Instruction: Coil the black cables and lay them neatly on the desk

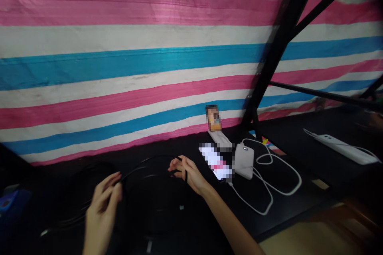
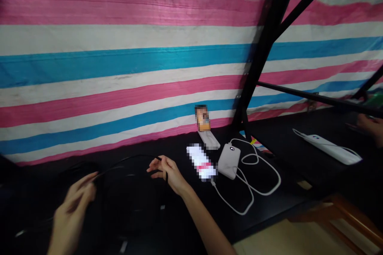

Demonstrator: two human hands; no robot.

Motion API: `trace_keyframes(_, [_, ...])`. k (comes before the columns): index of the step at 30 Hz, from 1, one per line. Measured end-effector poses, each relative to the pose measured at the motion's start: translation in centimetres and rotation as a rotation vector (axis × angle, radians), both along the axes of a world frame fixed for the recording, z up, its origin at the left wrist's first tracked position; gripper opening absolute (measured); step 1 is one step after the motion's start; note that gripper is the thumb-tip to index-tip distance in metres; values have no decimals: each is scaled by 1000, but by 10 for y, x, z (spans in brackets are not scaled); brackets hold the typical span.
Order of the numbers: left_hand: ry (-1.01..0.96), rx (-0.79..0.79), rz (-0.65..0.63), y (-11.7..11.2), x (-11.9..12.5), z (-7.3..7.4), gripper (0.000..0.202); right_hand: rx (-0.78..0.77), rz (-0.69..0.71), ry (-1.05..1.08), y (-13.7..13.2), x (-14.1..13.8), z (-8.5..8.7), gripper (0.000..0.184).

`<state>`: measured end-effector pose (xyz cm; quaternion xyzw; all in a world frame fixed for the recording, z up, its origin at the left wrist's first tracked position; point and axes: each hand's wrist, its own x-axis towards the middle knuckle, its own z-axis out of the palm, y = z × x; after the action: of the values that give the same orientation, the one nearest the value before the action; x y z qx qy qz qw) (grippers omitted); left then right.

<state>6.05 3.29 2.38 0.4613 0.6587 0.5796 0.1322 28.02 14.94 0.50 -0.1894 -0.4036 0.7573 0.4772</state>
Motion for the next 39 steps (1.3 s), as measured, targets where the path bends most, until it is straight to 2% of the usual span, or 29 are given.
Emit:
trace_keyframes(4, [-215,-145,-167,45,21,-10,44,-93,-25,-5,2,-4,-6,46])
trace_keyframes(7, [-291,-182,-177,55,26,-21,45,-84,-38,-77,8,-1,-8,47])
trace_keyframes(11, [-378,-157,-92,50,21,-37,46,-101,20,-229,9,1,-8,43])
trace_keyframes(15, [-476,-168,-37,47,14,-47,44,16,115,-347,3,-1,-6,41])
trace_keyframes(18, [-489,-173,-33,48,13,-50,44,89,130,-430,-3,-3,-5,39])
trace_keyframes(28, [-511,-173,-50,49,15,-51,45,83,54,-579,-6,-5,0,39])
trace_keyframes(34, [-573,-170,-37,49,17,-50,44,35,27,-510,-7,-6,2,42])
trace_keyframes(39, [-437,-226,-34,50,16,-48,45,57,-3,-550,-3,-8,-4,46])
